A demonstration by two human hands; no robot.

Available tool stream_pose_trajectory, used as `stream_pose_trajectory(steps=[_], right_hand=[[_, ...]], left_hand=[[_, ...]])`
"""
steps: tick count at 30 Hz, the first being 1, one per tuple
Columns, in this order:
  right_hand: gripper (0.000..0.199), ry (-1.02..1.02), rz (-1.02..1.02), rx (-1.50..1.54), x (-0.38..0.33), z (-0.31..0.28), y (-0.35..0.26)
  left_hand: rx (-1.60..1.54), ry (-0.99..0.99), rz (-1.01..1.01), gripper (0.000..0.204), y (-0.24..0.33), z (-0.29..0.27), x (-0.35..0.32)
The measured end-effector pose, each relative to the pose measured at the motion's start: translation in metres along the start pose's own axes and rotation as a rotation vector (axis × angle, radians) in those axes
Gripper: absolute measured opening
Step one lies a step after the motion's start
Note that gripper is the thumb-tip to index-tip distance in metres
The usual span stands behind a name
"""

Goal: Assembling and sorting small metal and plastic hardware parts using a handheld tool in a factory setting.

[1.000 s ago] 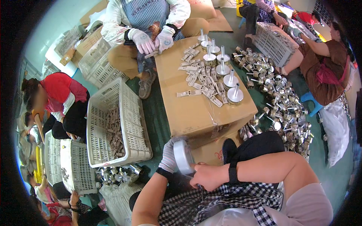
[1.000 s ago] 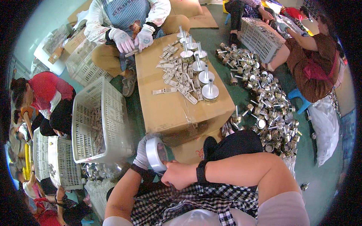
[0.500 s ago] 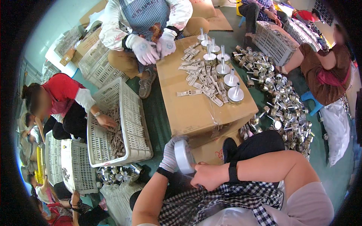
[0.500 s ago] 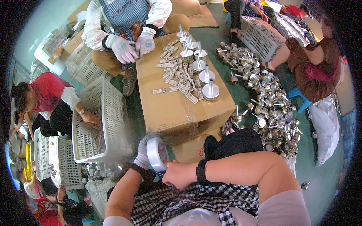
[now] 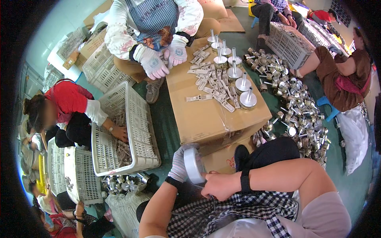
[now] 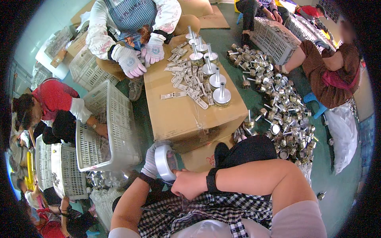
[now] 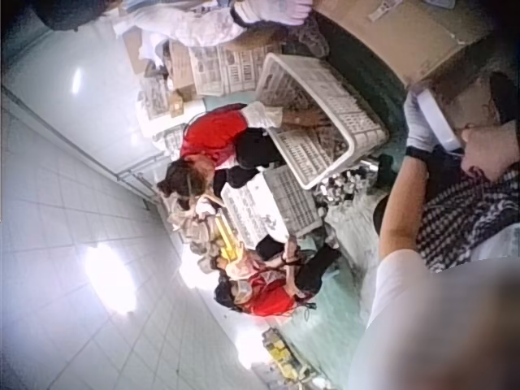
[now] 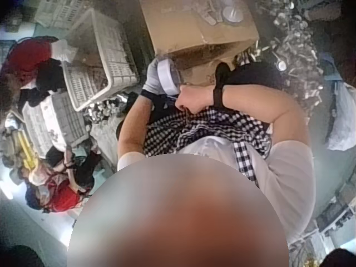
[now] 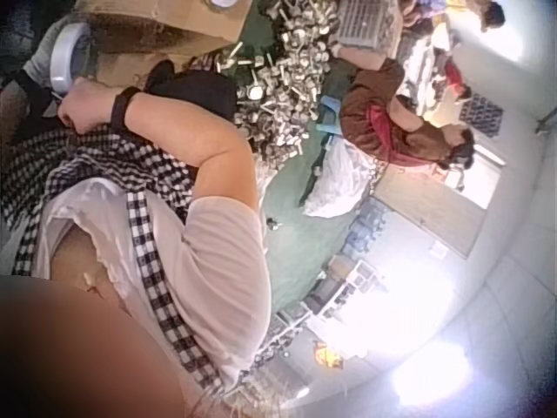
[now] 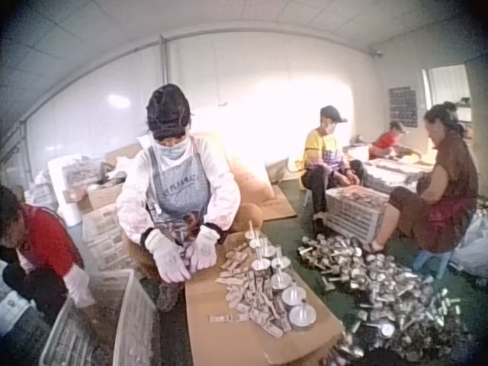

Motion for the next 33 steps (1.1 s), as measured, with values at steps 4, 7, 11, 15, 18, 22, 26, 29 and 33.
stream_pose_trajectory(steps=[4, 7, 11, 15, 18, 22, 26, 29, 33], right_hand=[[0.014, 0.009, -0.008, -0.009, 0.0, 0.001, 0.001], [0.014, 0.019, -0.015, -0.006, 0.001, 0.001, 0.0], [0.012, 0.031, -0.032, 0.006, 0.002, 0.005, 0.003], [0.012, 0.032, -0.031, 0.027, 0.001, 0.006, 0.005], [0.011, 0.031, -0.038, 0.017, 0.002, 0.006, 0.002], [0.011, 0.037, -0.047, 0.023, 0.001, 0.004, 0.002], [0.011, 0.024, -0.054, 0.034, 0.002, 0.007, 0.002], [0.01, 0.04, -0.069, 0.018, 0.0, 0.005, 0.002], [0.009, 0.029, -0.09, 0.009, 0.001, 0.004, 0.0]], left_hand=[[-0.027, 0.02, -0.029, 0.022, 0.002, 0.013, -0.005], [-0.041, 0.034, -0.033, 0.024, 0.001, 0.009, -0.004], [-0.039, 0.035, -0.008, 0.025, -0.002, 0.001, -0.001], [0.01, 0.071, -0.006, 0.025, -0.001, 0.008, -0.003], [-0.018, 0.03, -0.014, 0.025, -0.001, 0.0, -0.001], [0.018, 0.102, -0.009, 0.023, 0.0, 0.008, -0.004], [-0.028, -0.009, -0.053, 0.021, -0.004, -0.008, 0.001], [-0.03, 0.046, 0.004, 0.019, -0.006, -0.009, 0.004], [-0.011, -0.098, -0.001, 0.017, -0.009, -0.022, 0.006]])
Point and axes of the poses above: each hand's wrist, its own x-axis towards the middle knuckle, its own z-axis out of the palm, y = z × x, the point moved 2 cm from there along x, towards the middle knuckle, and after that the axes turned 5 degrees about -y, right-handed, at the moved point
